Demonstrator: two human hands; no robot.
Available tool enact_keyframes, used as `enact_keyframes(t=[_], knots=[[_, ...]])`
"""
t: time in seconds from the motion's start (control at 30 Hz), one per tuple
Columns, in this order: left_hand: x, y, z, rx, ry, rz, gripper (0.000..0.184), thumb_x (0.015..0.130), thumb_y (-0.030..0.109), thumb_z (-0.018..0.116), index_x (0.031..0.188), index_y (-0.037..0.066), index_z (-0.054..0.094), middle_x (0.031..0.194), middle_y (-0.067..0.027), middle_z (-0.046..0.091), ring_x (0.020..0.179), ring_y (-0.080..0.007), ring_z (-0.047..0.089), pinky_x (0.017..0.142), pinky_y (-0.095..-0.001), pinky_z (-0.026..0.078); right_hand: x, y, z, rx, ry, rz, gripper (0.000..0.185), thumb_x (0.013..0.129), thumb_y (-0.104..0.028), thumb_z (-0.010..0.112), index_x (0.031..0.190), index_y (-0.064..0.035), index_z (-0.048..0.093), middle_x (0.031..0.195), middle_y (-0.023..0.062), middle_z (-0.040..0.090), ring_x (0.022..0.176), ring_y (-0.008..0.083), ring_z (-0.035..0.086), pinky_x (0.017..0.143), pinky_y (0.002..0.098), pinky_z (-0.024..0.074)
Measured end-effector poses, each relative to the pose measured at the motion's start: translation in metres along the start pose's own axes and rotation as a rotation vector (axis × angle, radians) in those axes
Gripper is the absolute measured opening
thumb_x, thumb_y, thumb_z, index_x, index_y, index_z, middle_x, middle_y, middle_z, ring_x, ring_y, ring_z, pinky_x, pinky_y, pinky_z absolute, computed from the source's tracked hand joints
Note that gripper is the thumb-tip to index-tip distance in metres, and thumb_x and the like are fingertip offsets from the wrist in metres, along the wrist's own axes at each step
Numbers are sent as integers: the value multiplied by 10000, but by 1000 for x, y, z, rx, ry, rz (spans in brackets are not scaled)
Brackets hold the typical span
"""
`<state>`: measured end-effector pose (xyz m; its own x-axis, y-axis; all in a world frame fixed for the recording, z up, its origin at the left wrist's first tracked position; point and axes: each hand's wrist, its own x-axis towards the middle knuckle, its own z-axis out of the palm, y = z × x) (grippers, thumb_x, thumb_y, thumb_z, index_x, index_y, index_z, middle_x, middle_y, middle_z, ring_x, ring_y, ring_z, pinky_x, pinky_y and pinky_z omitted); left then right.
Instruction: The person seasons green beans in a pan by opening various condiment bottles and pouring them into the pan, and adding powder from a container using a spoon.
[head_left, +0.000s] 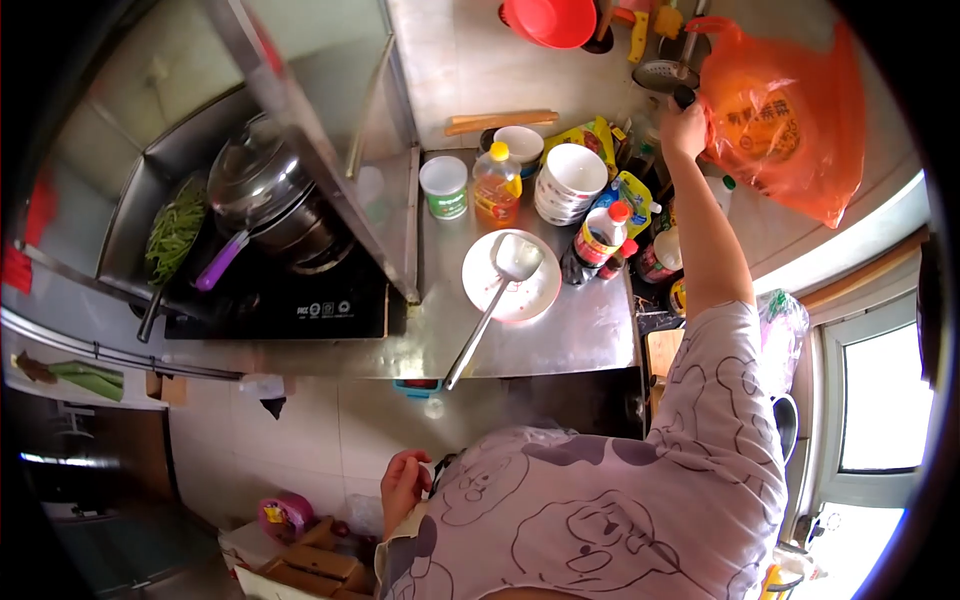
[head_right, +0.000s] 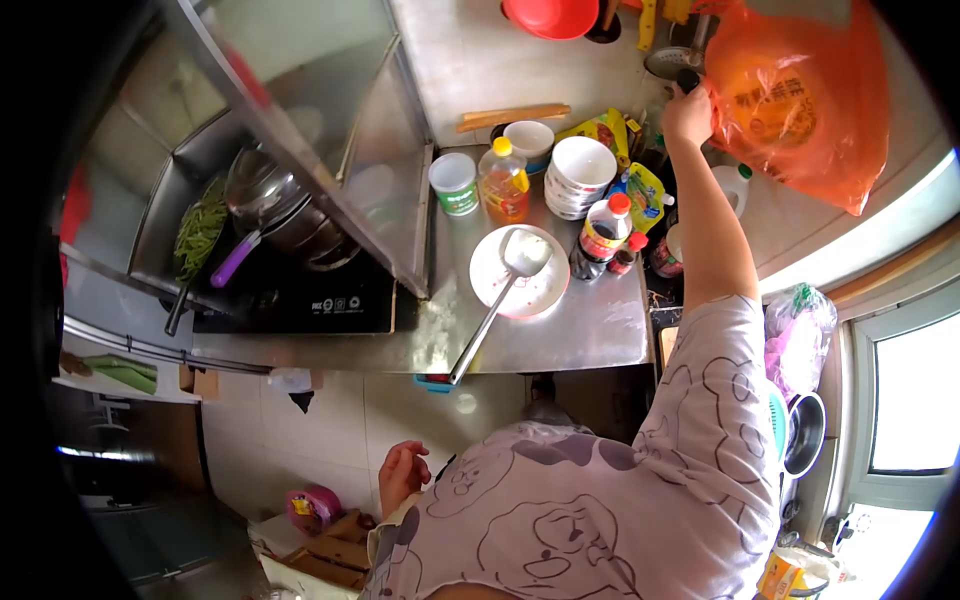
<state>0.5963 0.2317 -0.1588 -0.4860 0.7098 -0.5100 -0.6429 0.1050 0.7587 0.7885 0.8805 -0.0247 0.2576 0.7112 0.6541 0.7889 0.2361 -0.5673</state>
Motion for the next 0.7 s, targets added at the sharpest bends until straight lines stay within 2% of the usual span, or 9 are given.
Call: enact_keyframes(t=[0.17, 0.23, 0.33, 0.4, 0.43, 0.47, 0.57, 0.67, 0.7], knots=[[-11, -3, -25, 10, -6, 34, 237, 991, 223, 520, 1093, 18, 578, 979, -94, 600, 639, -116, 528, 557, -241, 431, -24, -32, -30, 109, 105, -72, 461, 816, -396, 676, 1113, -57, 581, 1015, 204, 658, 952, 404, 613, 808, 484, 474], [-15, -4, -33, -32, -35, 44, 191, 985, 153, 520, 1089, 8, 585, 1003, -75, 613, 656, -88, 522, 567, -209, 427, -32, -47, -46, 119, 128, -55, 444, 811, -391, 676, 1081, -50, 585, 1009, 205, 657, 953, 398, 615, 818, 479, 476], [-20, -4, -43, -34, -53, 55, 188, 981, 145, 524, 1091, 6, 587, 1009, -73, 612, 652, -83, 517, 569, -207, 423, -46, -67, -78, 294, 53, -82, 471, 758, -402, 727, 995, -13, 607, 939, 208, 665, 886, 373, 638, 795, 442, 492], [-26, -1, -47, -27, -69, 61, 185, 979, 141, 526, 1092, 11, 593, 1002, -68, 614, 652, -81, 513, 568, -206, 417, -61, -82, -101, 503, -102, 0, 474, 738, -383, 757, 965, 9, 615, 884, 167, 671, 820, 298, 661, 772, 402, 500], [-28, 1, -48, -14, -89, 68, 183, 977, 137, 527, 1092, 15, 599, 996, -63, 617, 651, -79, 510, 567, -206, 412, -72, -96, -121, 537, -205, -23, 449, 782, -348, 747, 1011, 14, 613, 908, 108, 672, 793, 201, 660, 712, 343, 532], [-29, 3, -51, -19, -81, 70, 183, 977, 137, 527, 1092, 15, 599, 996, -63, 617, 651, -79, 510, 567, -206, 412, -80, -106, -138, 540, -213, -27, 449, 782, -348, 747, 1011, 14, 613, 908, 108, 672, 793, 201, 660, 712, 343, 532], [-35, 15, -61, 107, -66, 176, 178, 966, 126, 527, 1080, 31, 625, 970, -46, 633, 662, -73, 501, 589, -214, 401, -109, -143, -197, 798, -589, -38, 334, 912, -265, 634, 1122, -10, 589, 985, 65, 660, 850, 138, 652, 636, 249, 564], [-41, 46, -64, 240, -94, 300, 226, 951, 132, 541, 1137, 25, 613, 1029, -50, 627, 702, -74, 505, 647, -221, 419, -134, -184, -248, 890, -898, -111, 367, 937, -274, 608, 1175, 2, 567, 984, 67, 652, 905, 150, 656, 635, 260, 570], [-42, 57, -62, 293, -106, 364, 310, 952, 222, 544, 1176, 12, 589, 1064, -64, 623, 747, -100, 523, 677, -239, 423, -142, -197, -259, 947, -1008, -118, 388, 937, -287, 606, 1182, 10, 561, 1003, 77, 647, 905, 158, 657, 642, 276, 579]])
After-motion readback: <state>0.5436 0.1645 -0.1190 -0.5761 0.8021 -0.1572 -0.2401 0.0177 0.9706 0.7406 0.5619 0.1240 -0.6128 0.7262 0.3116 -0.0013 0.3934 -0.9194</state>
